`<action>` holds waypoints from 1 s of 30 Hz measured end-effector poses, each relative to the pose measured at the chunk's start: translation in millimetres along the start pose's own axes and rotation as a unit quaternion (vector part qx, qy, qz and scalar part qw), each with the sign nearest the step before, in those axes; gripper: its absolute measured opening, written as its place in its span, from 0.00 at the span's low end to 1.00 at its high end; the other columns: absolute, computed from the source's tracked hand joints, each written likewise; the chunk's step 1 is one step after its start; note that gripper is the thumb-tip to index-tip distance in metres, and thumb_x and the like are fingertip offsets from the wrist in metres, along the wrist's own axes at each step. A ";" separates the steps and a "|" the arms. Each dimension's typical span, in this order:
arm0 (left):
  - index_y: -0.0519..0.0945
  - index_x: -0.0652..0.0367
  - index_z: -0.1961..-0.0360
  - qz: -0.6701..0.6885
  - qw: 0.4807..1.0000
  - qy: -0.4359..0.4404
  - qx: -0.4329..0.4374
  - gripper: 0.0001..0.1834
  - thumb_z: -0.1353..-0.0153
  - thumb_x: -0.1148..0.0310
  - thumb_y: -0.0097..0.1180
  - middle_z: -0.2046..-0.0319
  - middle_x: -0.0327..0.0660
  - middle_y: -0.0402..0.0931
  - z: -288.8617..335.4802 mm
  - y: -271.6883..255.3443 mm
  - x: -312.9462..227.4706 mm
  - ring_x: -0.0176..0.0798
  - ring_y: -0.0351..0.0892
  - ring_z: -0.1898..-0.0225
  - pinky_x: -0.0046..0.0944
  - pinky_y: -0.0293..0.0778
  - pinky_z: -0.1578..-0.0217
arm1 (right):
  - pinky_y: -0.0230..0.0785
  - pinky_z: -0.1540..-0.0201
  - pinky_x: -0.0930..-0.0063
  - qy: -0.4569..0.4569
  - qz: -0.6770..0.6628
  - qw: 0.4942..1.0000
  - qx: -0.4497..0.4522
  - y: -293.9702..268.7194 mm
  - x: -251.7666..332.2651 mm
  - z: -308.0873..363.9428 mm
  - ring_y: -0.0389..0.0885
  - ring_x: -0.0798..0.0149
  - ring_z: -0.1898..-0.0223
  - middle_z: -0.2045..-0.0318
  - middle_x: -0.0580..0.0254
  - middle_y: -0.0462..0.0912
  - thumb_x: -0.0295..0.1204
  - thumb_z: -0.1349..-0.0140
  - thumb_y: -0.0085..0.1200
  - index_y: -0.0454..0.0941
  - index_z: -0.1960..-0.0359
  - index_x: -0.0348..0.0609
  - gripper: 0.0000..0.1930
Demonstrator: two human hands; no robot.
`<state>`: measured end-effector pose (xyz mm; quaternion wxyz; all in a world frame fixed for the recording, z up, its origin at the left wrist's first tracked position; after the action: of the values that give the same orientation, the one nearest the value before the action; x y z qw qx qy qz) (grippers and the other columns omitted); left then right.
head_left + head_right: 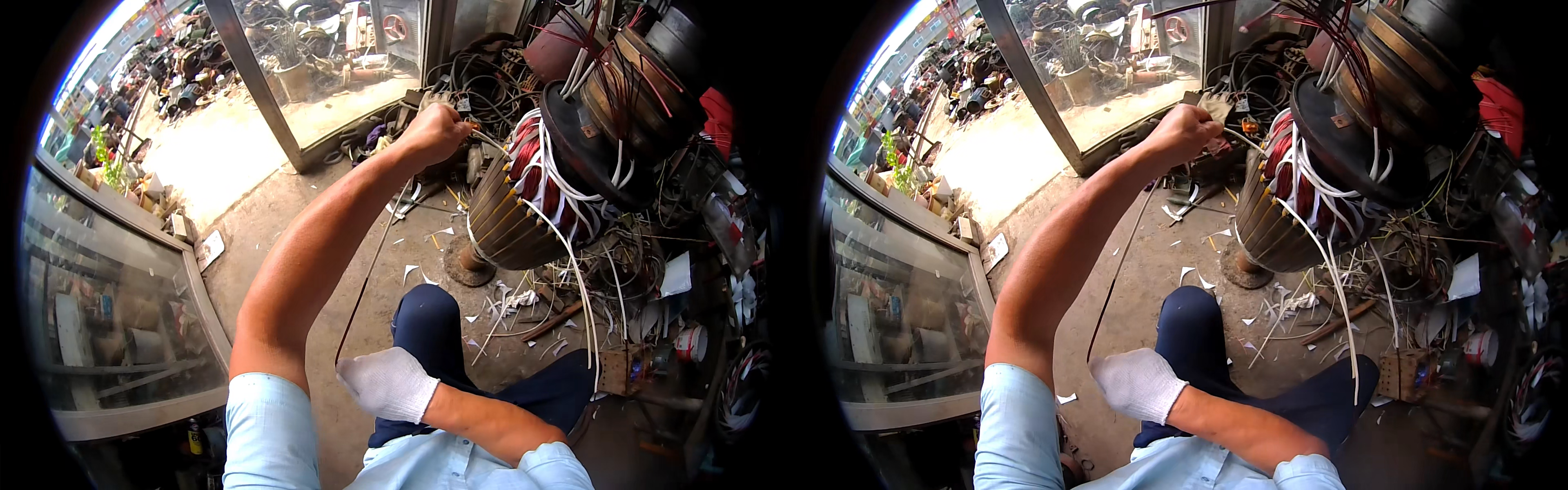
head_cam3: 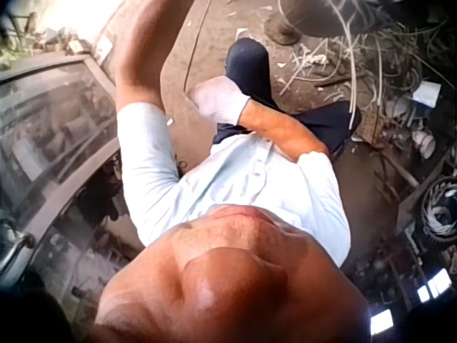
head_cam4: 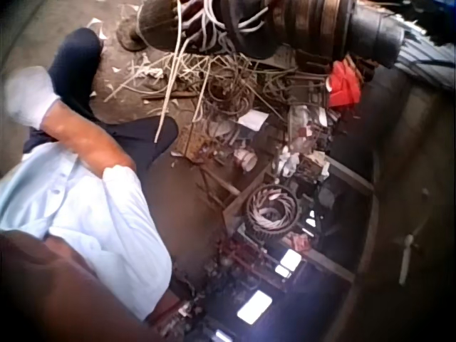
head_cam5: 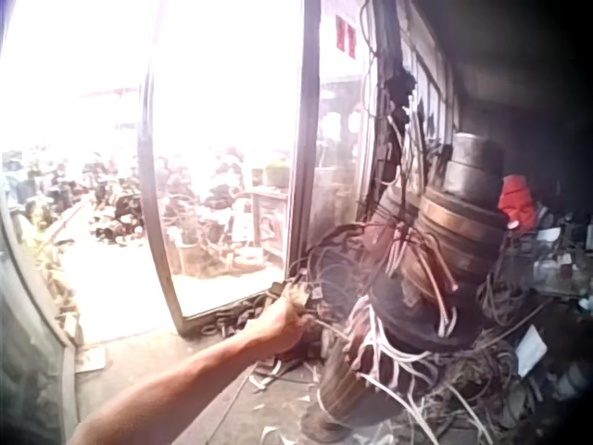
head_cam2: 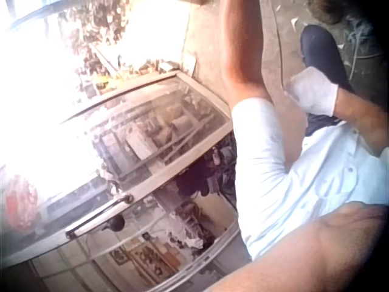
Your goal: The person strips insulation from the ends of several red wires using a small knife while sitting in a workshop. They handle each wire individually, scraping the surface with the tool, and eventually gather the wires together.
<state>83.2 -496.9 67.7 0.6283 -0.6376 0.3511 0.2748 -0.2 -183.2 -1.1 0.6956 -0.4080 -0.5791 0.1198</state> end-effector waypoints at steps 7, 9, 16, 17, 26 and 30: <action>0.86 0.66 0.64 -0.125 0.991 0.046 0.009 0.16 0.35 0.60 0.61 0.64 0.60 0.85 7.1 -10.9 -59.5 0.62 0.86 0.56 0.54 0.79 0.53 | 0.76 0.73 0.53 -0.019 -0.019 1.000 -0.015 -9.2 11.0 -1.9 0.85 0.45 0.73 0.78 0.51 0.82 0.31 0.34 0.50 0.76 0.67 0.41 0.07; 0.85 0.67 0.66 -0.137 0.988 0.070 0.028 0.18 0.33 0.59 0.60 0.73 0.55 0.82 13.4 -8.9 -52.7 0.52 0.83 0.68 0.50 0.77 0.62 | 0.76 0.73 0.54 -0.025 -0.017 0.999 0.019 -4.1 17.4 0.6 0.86 0.47 0.74 0.78 0.52 0.83 0.30 0.35 0.51 0.76 0.68 0.41 0.07; 0.83 0.67 0.65 -0.214 0.972 0.085 0.055 0.18 0.29 0.60 0.53 0.67 0.61 0.83 46.8 23.2 -47.1 0.66 0.83 0.59 0.58 0.77 0.56 | 0.76 0.75 0.55 -0.092 -0.021 0.995 0.018 22.8 29.9 13.0 0.86 0.49 0.75 0.79 0.53 0.83 0.28 0.38 0.52 0.77 0.68 0.41 0.05; 0.84 0.66 0.66 -0.205 0.975 0.071 0.054 0.18 0.30 0.61 0.53 0.67 0.61 0.83 48.8 26.1 -44.8 0.67 0.84 0.59 0.59 0.78 0.56 | 0.76 0.75 0.55 -0.095 -0.017 0.995 0.021 25.6 31.1 14.3 0.86 0.49 0.75 0.79 0.54 0.83 0.28 0.38 0.51 0.77 0.68 0.41 0.05; 0.84 0.64 0.62 -0.200 0.975 0.095 0.003 0.18 0.28 0.59 0.51 0.64 0.59 0.83 25.9 50.8 -35.6 0.64 0.83 0.58 0.57 0.77 0.56 | 0.77 0.71 0.52 -0.105 -0.004 0.994 0.020 33.2 27.3 23.8 0.86 0.46 0.75 0.78 0.51 0.84 0.28 0.41 0.54 0.78 0.70 0.42 0.04; 0.84 0.64 0.62 -0.202 0.975 0.097 0.012 0.18 0.28 0.58 0.51 0.64 0.59 0.83 20.1 48.9 -47.0 0.64 0.82 0.58 0.57 0.77 0.57 | 0.75 0.74 0.55 -0.112 -0.011 0.994 -0.008 33.4 22.8 25.1 0.86 0.50 0.76 0.79 0.53 0.83 0.28 0.38 0.52 0.79 0.66 0.42 0.06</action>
<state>17.9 -470.4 74.0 0.6412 -0.7115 0.2773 0.0751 -5.7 -136.5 -8.7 0.6244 -0.3909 -0.6588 0.1529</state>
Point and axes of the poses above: each hand's wrist, its own z-axis away from the middle knuckle, its own y-axis out of the palm, x = y × z, the point moved 3 cm from there along -z, towards the middle knuckle
